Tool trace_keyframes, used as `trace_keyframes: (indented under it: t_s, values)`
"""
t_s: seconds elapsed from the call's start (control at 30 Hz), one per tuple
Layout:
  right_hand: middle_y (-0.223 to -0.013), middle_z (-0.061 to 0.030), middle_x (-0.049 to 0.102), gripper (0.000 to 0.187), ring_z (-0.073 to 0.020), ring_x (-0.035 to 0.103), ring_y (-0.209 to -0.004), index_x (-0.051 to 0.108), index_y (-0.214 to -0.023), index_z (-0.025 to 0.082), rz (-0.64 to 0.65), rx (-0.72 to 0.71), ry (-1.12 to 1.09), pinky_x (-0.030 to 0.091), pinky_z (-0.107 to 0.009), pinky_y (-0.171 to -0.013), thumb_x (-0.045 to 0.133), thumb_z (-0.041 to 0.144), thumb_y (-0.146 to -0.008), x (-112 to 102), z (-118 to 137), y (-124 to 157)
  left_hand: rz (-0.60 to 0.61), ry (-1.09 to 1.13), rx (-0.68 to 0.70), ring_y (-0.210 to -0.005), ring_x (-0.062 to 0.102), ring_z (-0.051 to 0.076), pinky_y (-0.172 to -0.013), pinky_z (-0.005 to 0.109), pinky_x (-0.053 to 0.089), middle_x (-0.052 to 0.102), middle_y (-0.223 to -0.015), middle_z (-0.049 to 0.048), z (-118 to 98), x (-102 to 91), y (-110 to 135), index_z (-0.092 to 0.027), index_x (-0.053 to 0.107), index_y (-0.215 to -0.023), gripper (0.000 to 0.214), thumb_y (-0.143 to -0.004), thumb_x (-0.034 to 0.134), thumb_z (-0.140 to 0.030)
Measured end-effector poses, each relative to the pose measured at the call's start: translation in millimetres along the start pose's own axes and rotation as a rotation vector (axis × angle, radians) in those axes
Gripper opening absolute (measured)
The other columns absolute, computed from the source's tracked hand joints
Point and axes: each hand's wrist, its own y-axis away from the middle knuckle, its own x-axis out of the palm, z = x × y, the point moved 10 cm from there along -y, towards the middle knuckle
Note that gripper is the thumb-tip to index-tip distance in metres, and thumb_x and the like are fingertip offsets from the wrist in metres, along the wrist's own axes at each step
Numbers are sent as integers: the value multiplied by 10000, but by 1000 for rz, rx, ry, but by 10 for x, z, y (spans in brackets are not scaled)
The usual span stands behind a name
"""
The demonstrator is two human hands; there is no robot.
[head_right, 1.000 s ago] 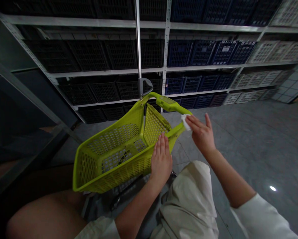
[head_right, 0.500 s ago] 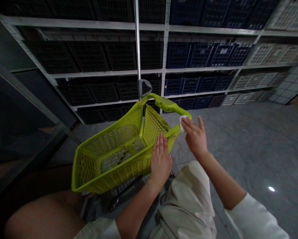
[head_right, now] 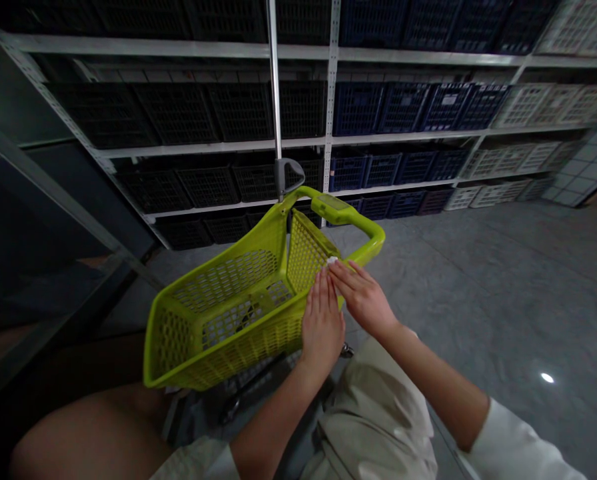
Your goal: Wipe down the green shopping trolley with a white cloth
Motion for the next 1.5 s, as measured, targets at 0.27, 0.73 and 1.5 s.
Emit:
trace_keyframes:
  t_s: [0.27,0.73,1.5]
  values:
    - [-1299,-54,696,545,-227,619,-1261,660,-1233,234,-13,163,100,340,-506,-1161,417,-18,-816,-159,-1119,-108,-11,-7,20,-1519,258,256,-1209,402,357,258,-1641,163,-10,15,0,-43,303,-1542,669,-906,478,-156]
    - [-1110,-98,747,358,-254,681,-1103,683,-1056,201,-35,74,-49,481,-444,-1019,466,64,-806,-211,-924,-191,-21,44,71,-1519,268,242,-1216,384,344,280,-1640,150,121,57,-97,-40,233,-1560,667,-952,458,-196]
    - [-1175,-83,711,368,-240,639,-1046,612,-1252,239,-144,19,-526,424,-471,-942,394,207,-957,-152,210,-482,-190,460,-38,-957,667,210,-875,386,556,691,-960,102,1646,-242,-603,-162,637,-999,418,-1053,263,-338]
